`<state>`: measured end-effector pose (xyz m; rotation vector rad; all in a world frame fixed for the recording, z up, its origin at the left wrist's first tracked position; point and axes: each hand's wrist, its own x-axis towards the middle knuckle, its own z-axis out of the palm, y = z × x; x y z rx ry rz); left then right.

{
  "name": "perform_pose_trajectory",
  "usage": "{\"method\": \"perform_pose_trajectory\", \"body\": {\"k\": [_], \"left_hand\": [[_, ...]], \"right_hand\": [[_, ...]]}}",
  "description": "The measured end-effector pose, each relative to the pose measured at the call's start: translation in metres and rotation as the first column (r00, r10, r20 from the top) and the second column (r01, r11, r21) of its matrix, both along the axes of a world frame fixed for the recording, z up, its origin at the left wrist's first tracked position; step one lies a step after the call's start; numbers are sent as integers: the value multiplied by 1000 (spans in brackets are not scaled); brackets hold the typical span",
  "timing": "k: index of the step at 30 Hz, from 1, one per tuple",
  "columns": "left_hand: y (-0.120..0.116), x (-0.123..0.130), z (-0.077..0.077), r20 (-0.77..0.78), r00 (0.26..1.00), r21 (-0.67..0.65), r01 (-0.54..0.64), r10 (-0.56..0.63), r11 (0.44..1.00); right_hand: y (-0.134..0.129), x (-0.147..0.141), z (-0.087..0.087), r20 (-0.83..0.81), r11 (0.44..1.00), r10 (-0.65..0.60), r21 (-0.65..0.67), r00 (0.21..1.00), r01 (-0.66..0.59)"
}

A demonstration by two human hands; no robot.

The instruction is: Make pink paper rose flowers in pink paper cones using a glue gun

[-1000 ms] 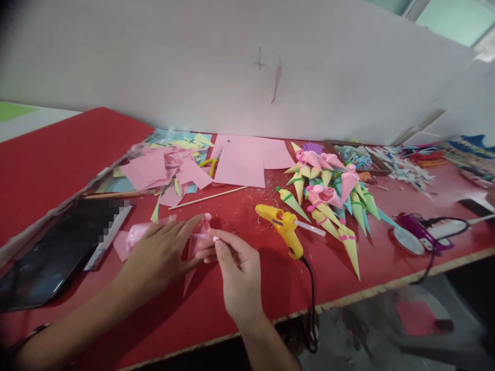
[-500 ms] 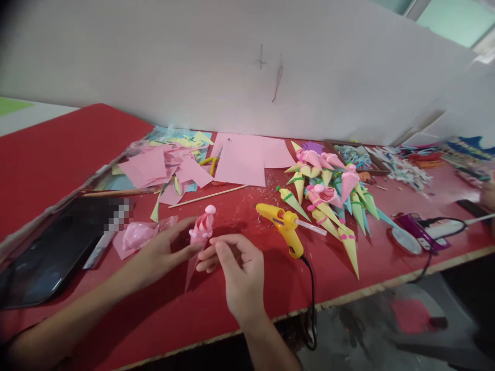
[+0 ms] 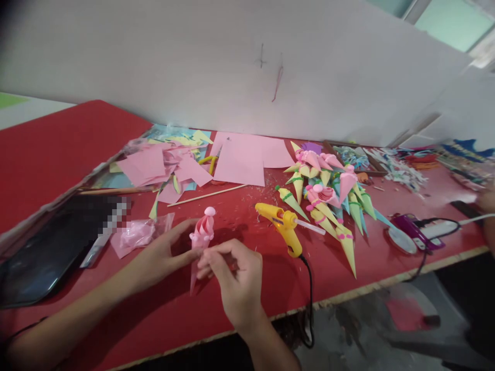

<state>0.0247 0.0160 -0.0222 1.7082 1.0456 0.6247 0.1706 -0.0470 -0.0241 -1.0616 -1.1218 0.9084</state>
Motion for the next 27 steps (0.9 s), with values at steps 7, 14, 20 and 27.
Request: {"method": "perform_pose_trajectory", "body": {"k": [7, 14, 20, 27], "left_hand": [[-3, 0, -1, 72, 997, -29, 43, -41, 999], [-5, 1, -2, 60, 998, -51, 9, -6, 999], [-5, 0, -3, 73, 995, -55, 73, -69, 996], [-6, -1, -1, 131, 986, -65, 110, -101, 992]], "right_hand": [[2, 0, 1, 131, 998, -10, 57, 991, 2], [-1, 1, 0, 190, 996, -9, 92, 982, -9], [0, -1, 2, 229, 995, -33, 104, 973, 9], [1, 0, 1, 267, 989, -99, 129, 959, 66]]}}
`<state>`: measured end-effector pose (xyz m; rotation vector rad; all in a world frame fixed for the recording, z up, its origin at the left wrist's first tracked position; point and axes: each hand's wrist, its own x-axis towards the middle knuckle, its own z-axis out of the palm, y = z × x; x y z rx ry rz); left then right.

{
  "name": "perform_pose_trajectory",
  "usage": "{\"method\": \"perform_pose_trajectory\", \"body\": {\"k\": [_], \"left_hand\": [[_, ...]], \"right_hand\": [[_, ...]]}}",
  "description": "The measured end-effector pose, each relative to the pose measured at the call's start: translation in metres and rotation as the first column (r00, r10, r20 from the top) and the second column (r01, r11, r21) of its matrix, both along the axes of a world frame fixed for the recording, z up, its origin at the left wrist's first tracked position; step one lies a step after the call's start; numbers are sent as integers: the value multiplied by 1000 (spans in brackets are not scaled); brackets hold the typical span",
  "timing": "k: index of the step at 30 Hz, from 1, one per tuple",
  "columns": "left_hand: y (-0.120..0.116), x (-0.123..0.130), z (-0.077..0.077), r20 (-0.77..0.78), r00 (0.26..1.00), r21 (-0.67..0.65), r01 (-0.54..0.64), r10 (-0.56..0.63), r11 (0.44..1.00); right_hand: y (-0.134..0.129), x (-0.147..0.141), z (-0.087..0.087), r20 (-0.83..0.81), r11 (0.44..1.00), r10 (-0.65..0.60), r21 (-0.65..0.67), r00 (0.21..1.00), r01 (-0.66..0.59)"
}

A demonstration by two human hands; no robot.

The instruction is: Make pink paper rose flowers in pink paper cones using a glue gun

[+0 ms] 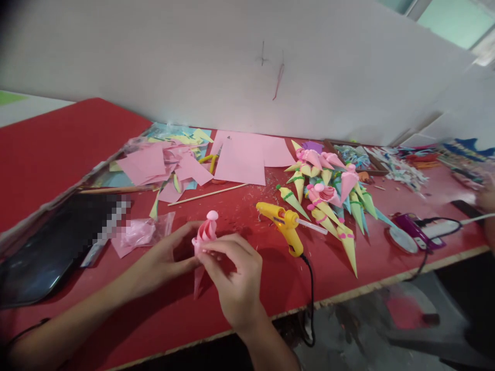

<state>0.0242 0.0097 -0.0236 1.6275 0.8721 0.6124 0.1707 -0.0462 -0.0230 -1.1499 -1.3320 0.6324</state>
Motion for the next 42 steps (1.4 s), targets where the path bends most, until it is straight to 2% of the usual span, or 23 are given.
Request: {"method": "perform_pose_trajectory", "body": {"k": [4, 15, 19, 25, 42], "left_hand": [[0, -1, 3, -11, 1000, -28, 16, -16, 999], [0, -1, 2, -21, 1000, 0, 10, -10, 1000], [-1, -1, 2, -6, 999, -5, 33, -33, 999], [-2, -1, 6, -32, 999, -6, 30, -30, 1000], [-1, 1, 6, -98, 995, 42, 19, -14, 999]], "right_hand": [[3, -1, -2, 68, 998, -55, 16, 996, 54], [5, -1, -5, 8, 998, 14, -61, 1000, -14], [5, 0, -6, -81, 995, 50, -88, 995, -57], [6, 2, -4, -111, 984, 120, -119, 987, -133], [7, 1, -6, -76, 985, 83, -143, 994, -94]]}}
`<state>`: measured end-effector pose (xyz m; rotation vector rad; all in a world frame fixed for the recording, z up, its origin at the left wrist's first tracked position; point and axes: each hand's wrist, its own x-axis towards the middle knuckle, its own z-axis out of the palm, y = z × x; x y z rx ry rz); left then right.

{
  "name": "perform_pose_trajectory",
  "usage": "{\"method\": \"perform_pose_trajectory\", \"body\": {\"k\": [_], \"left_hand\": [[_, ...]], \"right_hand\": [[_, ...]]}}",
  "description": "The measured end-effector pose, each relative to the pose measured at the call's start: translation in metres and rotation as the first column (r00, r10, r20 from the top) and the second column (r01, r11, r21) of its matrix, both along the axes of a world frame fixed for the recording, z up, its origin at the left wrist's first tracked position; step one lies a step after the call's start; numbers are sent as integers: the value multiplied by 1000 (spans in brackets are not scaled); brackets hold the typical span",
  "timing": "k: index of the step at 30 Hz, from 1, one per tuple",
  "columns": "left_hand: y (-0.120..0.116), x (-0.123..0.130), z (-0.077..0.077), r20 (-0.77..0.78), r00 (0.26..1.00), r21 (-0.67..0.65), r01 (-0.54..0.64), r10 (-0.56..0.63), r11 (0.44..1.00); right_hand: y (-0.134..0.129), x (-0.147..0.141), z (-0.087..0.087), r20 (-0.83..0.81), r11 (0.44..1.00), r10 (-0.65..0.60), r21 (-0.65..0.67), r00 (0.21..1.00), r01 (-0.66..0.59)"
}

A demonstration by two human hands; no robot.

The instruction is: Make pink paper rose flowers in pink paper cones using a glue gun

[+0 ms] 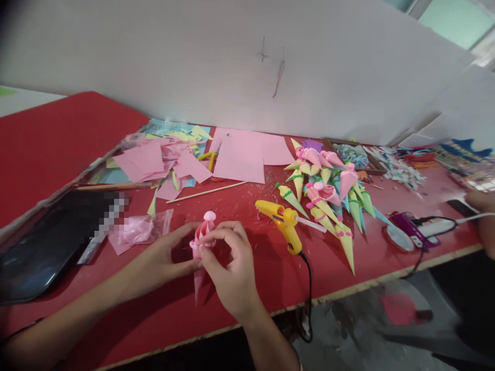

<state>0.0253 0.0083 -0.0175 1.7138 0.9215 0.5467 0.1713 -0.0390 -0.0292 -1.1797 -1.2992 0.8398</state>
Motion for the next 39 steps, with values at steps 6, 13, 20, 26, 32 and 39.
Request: {"method": "perform_pose_trajectory", "body": {"k": [6, 13, 20, 26, 32, 39], "left_hand": [[0, -1, 0, 28, 999, -10, 19, -19, 1000], [-2, -1, 0, 29, 1000, 36, 0, -1, 999], [-3, 1, 4, 84, 996, 8, -28, 28, 1000], [-4, 1, 3, 179, 979, 12, -97, 93, 995], [-2, -2, 2, 150, 969, 242, -231, 199, 943], [-7, -5, 5, 218, 975, 446, -134, 38, 885]], "right_hand": [[0, 1, 0, -16, 1000, 9, 11, 1000, -9], [-2, 1, -1, -19, 1000, 16, 20, 1000, -15], [1, 0, -2, -15, 999, 13, 47, 1000, -13], [-1, 0, -8, -144, 997, 10, 74, 989, 0], [-3, 0, -13, -97, 991, 130, -17, 987, -132], [-3, 3, -11, 213, 970, 236, 11, 948, -244]]}}
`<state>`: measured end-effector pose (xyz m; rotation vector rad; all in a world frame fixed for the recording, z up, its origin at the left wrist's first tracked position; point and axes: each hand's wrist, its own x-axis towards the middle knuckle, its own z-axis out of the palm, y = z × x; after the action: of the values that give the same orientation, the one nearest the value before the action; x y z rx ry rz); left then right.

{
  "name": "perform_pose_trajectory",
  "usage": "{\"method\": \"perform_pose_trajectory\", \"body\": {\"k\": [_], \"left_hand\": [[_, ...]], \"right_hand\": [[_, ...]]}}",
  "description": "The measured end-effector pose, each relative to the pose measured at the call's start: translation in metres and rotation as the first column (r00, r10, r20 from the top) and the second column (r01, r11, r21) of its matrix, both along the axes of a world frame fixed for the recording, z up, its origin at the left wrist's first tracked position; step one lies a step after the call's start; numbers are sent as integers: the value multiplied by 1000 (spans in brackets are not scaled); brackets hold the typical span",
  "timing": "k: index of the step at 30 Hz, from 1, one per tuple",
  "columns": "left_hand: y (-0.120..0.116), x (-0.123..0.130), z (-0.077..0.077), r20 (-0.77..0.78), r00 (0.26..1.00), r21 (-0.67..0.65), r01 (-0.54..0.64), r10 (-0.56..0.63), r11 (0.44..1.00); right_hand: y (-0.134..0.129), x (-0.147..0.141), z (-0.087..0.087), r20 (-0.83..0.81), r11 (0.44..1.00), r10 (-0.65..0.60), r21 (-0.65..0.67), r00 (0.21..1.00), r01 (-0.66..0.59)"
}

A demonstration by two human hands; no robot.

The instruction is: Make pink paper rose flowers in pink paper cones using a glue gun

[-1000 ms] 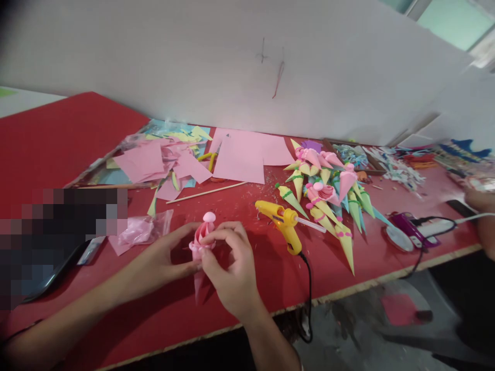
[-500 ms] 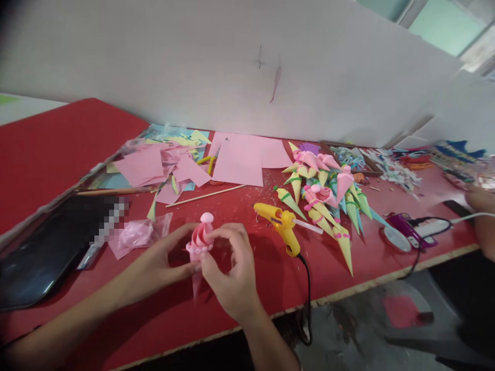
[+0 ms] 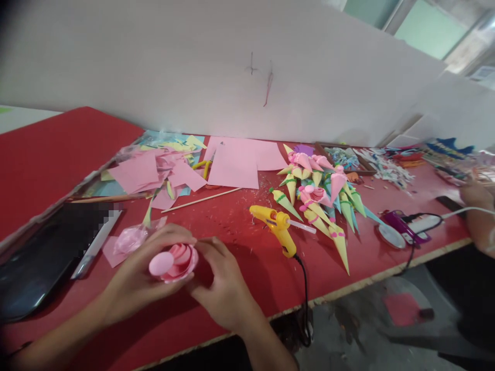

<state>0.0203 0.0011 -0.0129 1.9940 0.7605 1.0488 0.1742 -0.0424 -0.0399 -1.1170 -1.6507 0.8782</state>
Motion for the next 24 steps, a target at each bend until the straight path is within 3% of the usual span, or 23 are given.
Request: {"method": "perform_pose_trajectory", "body": {"k": [8, 15, 20, 24], "left_hand": [[-2, -2, -7, -126, 983, 24, 136, -132, 990], [-1, -6, -6, -232, 959, 42, 179, -165, 983], [2, -9, -6, -229, 963, 105, 173, -145, 979], [3, -9, -4, -170, 980, 36, 107, -99, 994]], "right_hand": [[3, 1, 1, 79, 999, 42, 10, 996, -43], [0, 3, -5, 125, 995, 89, -49, 988, -84], [1, 6, -7, 196, 996, 79, -50, 977, -70], [3, 6, 1, 191, 996, 85, -37, 978, -79]]}}
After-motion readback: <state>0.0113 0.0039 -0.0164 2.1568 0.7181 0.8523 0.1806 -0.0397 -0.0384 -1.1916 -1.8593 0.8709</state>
